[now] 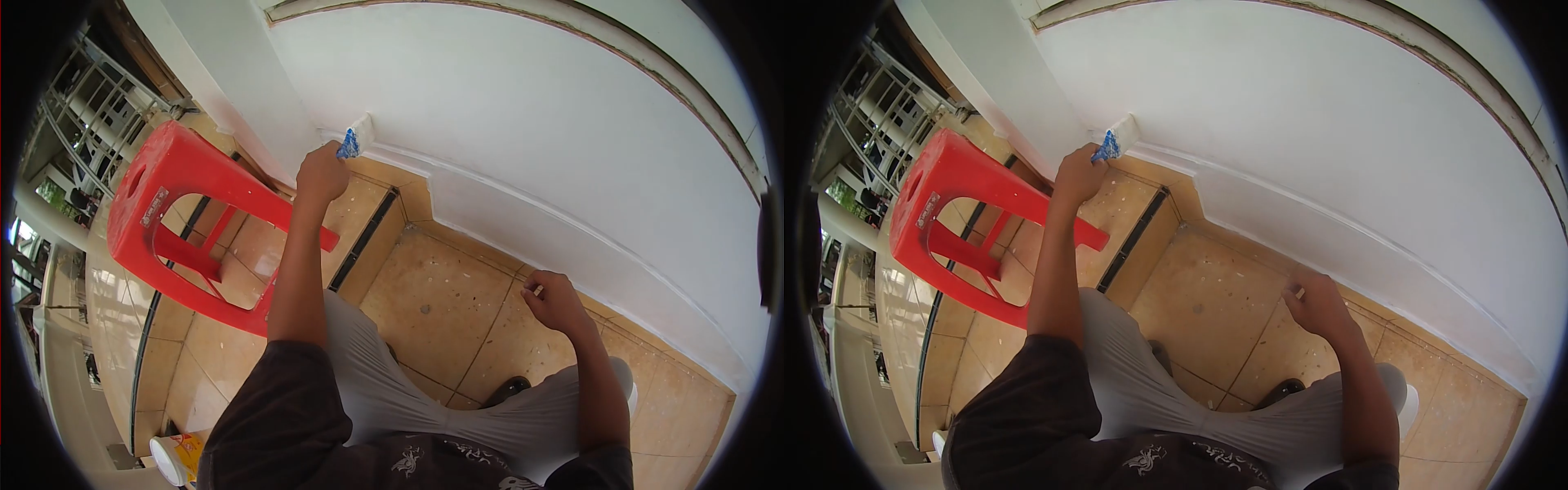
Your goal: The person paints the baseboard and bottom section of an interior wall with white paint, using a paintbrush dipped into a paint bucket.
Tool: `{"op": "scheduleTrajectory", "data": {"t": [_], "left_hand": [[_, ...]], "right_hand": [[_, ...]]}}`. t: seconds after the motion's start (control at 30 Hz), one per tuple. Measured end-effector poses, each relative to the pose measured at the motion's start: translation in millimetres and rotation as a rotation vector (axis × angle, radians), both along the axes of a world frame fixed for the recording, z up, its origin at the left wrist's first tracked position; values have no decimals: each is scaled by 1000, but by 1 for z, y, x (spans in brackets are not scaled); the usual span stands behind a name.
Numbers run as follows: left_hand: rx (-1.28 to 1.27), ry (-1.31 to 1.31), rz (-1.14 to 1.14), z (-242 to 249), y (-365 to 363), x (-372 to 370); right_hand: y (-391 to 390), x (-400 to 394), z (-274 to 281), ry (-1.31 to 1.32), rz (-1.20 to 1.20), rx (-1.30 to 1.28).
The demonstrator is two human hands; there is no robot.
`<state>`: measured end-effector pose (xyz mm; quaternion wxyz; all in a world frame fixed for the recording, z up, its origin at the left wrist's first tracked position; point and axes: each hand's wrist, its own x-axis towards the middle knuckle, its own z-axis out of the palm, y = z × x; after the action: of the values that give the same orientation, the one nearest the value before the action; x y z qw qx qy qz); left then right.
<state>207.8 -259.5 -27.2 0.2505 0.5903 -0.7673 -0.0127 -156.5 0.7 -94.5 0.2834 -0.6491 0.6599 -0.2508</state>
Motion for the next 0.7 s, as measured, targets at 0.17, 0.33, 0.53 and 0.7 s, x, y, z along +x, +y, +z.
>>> {"op": "scheduleTrajectory", "data": {"t": [0.17, 0.33, 0.53, 0.7], "left_hand": [[136, 184, -5, -19, -49, 61], [175, 206, 58, -46, -78, 79], [18, 136, 277, -74, -85, 73], [2, 68, 474, -67, -77, 56]], "right_hand": [[4, -5, -3, 21, 6, -24], [2, -2, -5, -6, 2, -26], [1, 1, -5, 70, 40, -48], [2, -2, -12, 72, 42, -61]]}}
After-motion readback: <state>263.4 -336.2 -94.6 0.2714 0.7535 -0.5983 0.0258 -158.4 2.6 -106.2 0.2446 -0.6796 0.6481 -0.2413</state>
